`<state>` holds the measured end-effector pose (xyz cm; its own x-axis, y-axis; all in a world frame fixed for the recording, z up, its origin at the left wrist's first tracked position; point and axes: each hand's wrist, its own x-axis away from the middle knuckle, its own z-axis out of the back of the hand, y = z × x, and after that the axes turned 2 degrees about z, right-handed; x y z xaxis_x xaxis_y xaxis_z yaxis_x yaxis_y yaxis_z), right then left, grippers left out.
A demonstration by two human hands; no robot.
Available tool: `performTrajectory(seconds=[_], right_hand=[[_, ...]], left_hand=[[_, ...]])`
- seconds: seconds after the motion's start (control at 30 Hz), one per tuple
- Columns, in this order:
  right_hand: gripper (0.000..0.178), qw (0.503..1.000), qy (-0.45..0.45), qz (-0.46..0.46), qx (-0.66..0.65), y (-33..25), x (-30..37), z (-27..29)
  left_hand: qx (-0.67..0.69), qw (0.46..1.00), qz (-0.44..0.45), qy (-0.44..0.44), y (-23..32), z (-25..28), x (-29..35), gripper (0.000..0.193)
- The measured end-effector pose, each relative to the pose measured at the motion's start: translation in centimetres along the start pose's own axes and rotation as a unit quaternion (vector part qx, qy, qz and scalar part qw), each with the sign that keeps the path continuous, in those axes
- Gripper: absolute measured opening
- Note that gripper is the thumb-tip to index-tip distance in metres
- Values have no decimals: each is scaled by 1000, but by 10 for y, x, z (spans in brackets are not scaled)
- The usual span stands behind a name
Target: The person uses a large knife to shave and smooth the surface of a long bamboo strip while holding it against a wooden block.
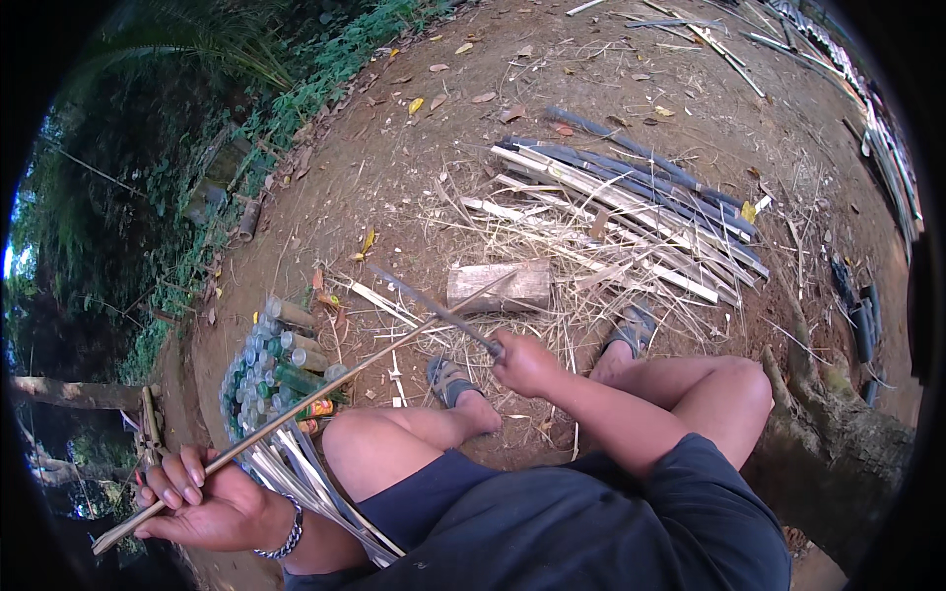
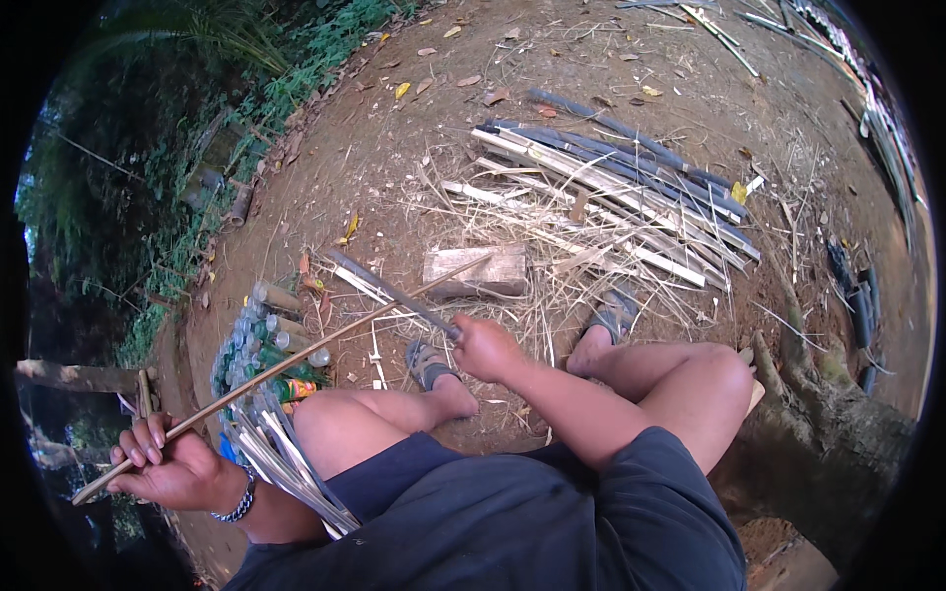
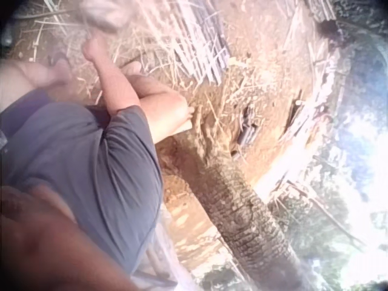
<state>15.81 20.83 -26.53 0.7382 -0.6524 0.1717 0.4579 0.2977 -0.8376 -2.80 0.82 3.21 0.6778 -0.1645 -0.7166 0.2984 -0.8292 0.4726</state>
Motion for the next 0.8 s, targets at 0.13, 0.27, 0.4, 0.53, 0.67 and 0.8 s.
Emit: performTrajectory(seconds=[0.13,0.27,0.4,0.53,0.67,0.8], right_hand=[[30,983,-7,-166,76,127,-25,21],[31,990,-28,-133,43,46,-33,22],[29,996,-3,-86,27,51,-42,7],[34,954,-62,-278,93,199,-54,26],[31,961,-17,-275,-5,197,-53,24],[29,923,12,-251,-292,161,-47,1]], left_hand=[[11,1000,7,-23,-9,16,-12,36],[33,998,25,-42,-11,22,-24,34],[40,997,47,-40,-16,37,-43,32],[65,993,78,-55,-20,55,-55,33],[40,997,60,-24,-36,68,-57,50],[28,993,55,-102,-35,102,-71,61]])
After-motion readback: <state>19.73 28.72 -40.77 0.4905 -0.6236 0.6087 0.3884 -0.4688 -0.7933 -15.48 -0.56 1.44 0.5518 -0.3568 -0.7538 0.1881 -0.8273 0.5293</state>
